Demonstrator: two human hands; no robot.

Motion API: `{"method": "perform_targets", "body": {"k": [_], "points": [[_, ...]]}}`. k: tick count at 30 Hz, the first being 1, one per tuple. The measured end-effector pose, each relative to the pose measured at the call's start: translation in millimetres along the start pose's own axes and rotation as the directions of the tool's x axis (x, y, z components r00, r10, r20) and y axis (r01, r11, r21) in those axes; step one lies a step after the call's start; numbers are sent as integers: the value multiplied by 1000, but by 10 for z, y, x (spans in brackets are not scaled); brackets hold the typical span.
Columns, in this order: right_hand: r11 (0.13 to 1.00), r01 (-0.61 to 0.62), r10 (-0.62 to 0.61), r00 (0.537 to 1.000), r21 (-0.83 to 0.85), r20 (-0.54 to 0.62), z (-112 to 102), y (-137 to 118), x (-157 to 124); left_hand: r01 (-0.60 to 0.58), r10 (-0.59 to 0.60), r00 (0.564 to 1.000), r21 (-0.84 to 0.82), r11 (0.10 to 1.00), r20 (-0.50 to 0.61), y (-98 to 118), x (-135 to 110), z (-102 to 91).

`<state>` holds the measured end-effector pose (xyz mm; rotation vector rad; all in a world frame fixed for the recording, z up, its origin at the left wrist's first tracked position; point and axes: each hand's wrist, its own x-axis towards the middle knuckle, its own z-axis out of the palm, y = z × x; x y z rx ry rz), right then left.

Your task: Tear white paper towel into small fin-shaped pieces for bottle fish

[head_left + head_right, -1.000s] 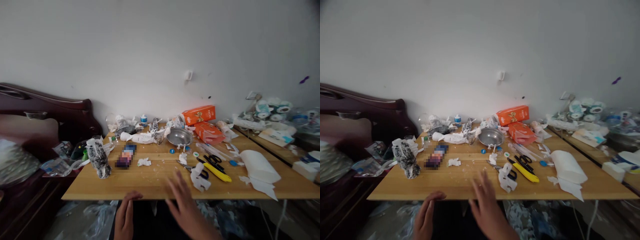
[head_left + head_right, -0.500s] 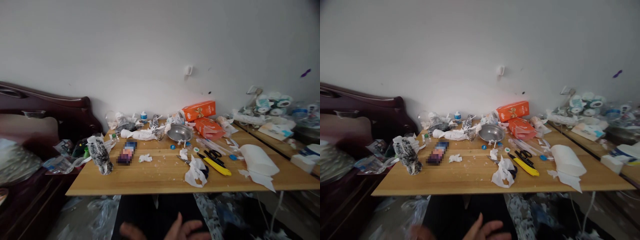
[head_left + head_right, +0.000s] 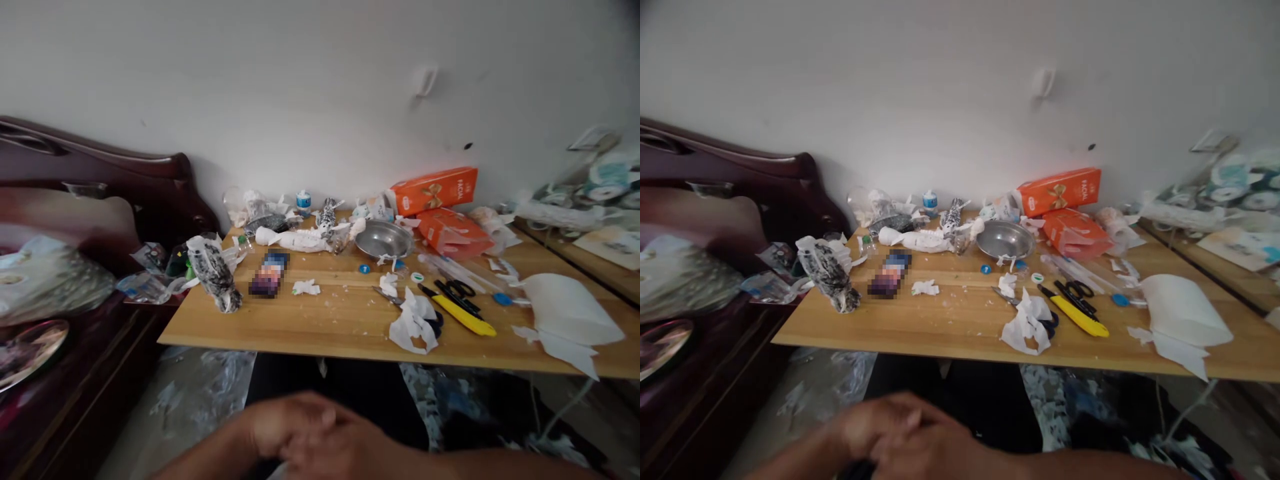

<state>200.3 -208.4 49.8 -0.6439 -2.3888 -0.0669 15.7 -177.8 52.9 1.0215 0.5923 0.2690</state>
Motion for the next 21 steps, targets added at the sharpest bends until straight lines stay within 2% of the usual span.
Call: {"method": "perform_targets", "body": {"k": [1, 2, 3, 4, 5, 6, 7, 8, 10, 12, 15, 21], "points": [[999, 46, -46, 999, -24, 13, -68, 134, 51, -30, 30, 998, 2, 1000, -56, 79, 69, -174], [998, 45, -44, 998, -44, 33, -126, 276, 95, -104, 120, 980, 102, 989, -158, 159, 150, -352], [998, 5, -1, 997, -63, 73, -173, 422, 126, -177, 261, 923, 289, 941, -283, 237, 236, -526], [994, -72, 81, 990, -80, 113, -207, 566, 139, -198, 418, 845, 531, 824, -334, 309, 321, -690], [979, -174, 187, 972, -103, 139, -227, 703, 136, -184, 569, 758, 732, 656, -320, 369, 405, -838], [952, -279, 296, 944, -125, 145, -229, 826, 122, -129, 666, 693, 863, 489, -275, 414, 485, -970], [924, -359, 376, 917, -132, 131, -210, 932, 103, -40, 721, 653, 940, 340, -233, 441, 562, -1085], [901, -415, 430, 894, -129, 126, -169, 1020, 86, 52, 743, 637, 974, 222, -204, 453, 637, -1184], [863, -493, 504, 853, -109, 137, -33, 1144, 83, 191, 734, 650, 977, 91, -195, 442, 775, -1338], [838, -539, 546, 818, -92, 182, 143, 1224, 133, 235, 709, 677, 971, 46, -197, 418, 887, -1447], [815, -571, 576, 787, -94, 221, 376, 1331, 276, 214, 693, 696, 976, 47, -186, 425, 994, -1554], [801, -587, 596, 761, -117, 256, 589, 1618, 539, 156, 740, 648, 982, 103, -181, 473, 1106, -1694]]}}
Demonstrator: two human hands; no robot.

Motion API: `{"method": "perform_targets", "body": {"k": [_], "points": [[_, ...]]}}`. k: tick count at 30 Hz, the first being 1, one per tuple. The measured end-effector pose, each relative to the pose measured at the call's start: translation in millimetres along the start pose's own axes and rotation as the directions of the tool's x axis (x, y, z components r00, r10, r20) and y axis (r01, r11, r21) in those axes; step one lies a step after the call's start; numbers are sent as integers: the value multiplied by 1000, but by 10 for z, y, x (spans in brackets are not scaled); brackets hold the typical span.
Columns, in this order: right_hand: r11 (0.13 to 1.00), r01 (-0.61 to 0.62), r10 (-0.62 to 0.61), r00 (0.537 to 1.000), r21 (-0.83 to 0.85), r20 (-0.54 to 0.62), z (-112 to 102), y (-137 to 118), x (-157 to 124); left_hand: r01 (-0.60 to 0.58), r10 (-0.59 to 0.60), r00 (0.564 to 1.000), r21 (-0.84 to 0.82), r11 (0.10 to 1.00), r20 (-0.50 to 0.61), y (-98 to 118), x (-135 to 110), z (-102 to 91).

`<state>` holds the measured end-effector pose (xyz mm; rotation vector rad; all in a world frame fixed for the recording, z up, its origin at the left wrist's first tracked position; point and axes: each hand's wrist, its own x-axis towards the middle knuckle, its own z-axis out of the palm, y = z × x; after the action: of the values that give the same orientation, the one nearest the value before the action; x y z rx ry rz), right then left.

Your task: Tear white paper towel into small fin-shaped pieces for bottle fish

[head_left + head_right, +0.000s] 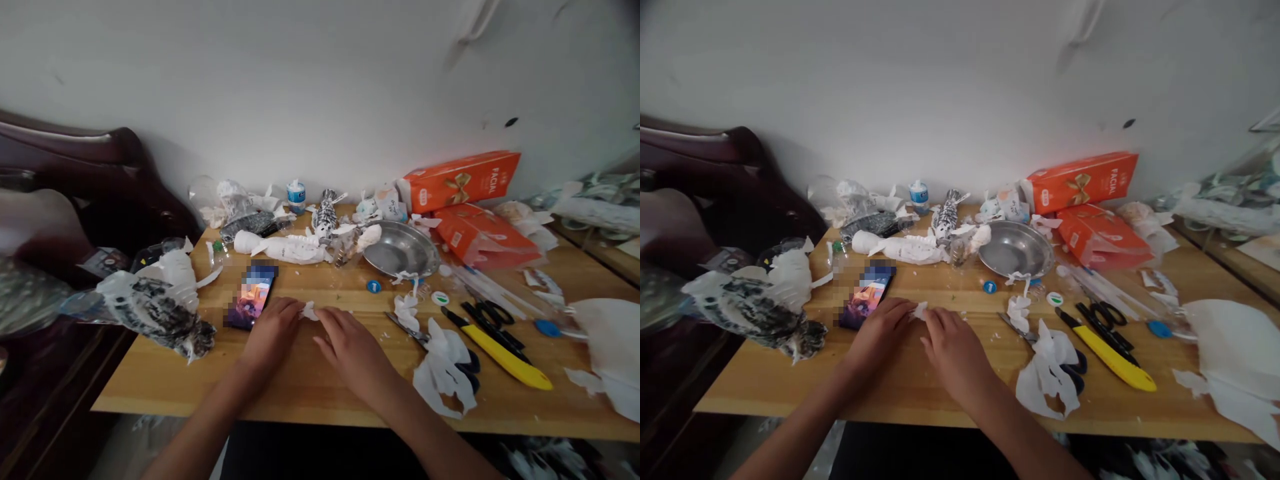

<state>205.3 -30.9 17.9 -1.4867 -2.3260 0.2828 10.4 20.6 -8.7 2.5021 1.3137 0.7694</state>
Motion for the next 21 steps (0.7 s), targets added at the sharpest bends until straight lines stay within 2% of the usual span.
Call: {"method": "perform_targets", "body": {"k": [4, 8, 11, 16, 18, 21], "points": [[999, 7, -3, 996, -40, 91, 68, 79, 171, -12, 9, 999, -73, 997, -43, -69, -16, 75], [998, 16, -8, 992, -67, 128, 83, 135, 203, -23, 9, 995, -140, 990, -100, -93, -74, 83], [998, 8, -2, 994, -57, 108, 27, 154, 205, -35, 10, 990, -178, 983, -140, -80, -84, 56], [998, -62, 62, 998, -22, 3, -77, 180, 317, -74, 29, 972, -186, 980, -231, -69, -56, 9], [999, -39, 39, 999, -15, -2, -81, 186, 384, -69, 28, 973, -171, 983, -231, -79, -49, 0], [998, 69, -69, 996, 1, 60, -45, 190, 441, -43, 14, 982, -149, 988, -188, -95, -44, 5]]}}
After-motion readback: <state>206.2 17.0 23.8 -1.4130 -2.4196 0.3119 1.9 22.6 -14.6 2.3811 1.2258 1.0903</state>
